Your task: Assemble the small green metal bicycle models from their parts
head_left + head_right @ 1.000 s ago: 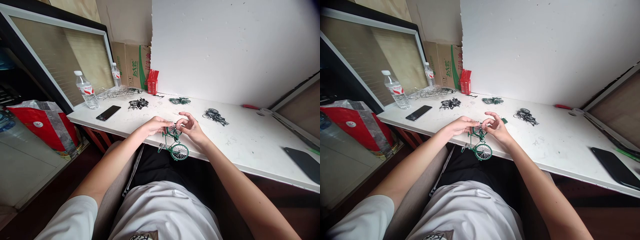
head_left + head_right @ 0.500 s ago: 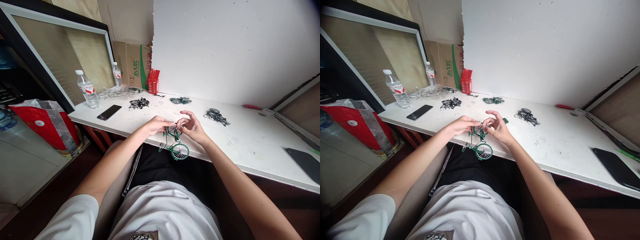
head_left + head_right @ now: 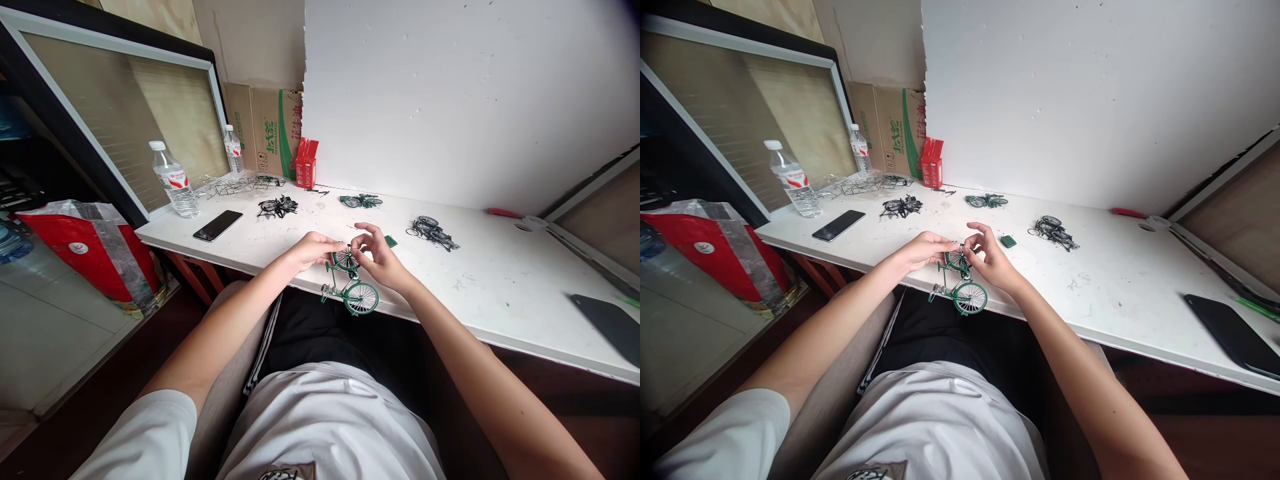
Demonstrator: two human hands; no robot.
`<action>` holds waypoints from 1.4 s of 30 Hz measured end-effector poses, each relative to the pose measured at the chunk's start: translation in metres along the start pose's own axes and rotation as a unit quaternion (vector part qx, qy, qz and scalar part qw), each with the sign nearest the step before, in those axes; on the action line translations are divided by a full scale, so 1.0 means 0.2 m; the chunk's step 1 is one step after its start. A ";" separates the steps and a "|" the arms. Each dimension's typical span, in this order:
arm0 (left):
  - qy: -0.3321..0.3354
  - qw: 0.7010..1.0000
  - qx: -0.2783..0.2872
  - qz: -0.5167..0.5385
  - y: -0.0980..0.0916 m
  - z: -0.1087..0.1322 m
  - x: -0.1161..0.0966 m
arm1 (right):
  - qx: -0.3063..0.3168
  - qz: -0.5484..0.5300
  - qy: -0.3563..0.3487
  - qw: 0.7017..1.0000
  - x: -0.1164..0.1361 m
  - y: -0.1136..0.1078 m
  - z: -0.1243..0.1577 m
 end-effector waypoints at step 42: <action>0.046 0.998 -0.051 0.001 0.03 0.01 -0.03 | -0.151 0.056 -0.028 0.987 -0.03 -0.09 0.00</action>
Point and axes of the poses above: each hand's wrist, its own z-axis away from the middle knuckle, its own y-axis out of the palm, x = y × z, the point moved 3 cm from there along -z, towards the middle knuckle, and after that the axes turned 4 degrees about -z, right-handed, at the moved point
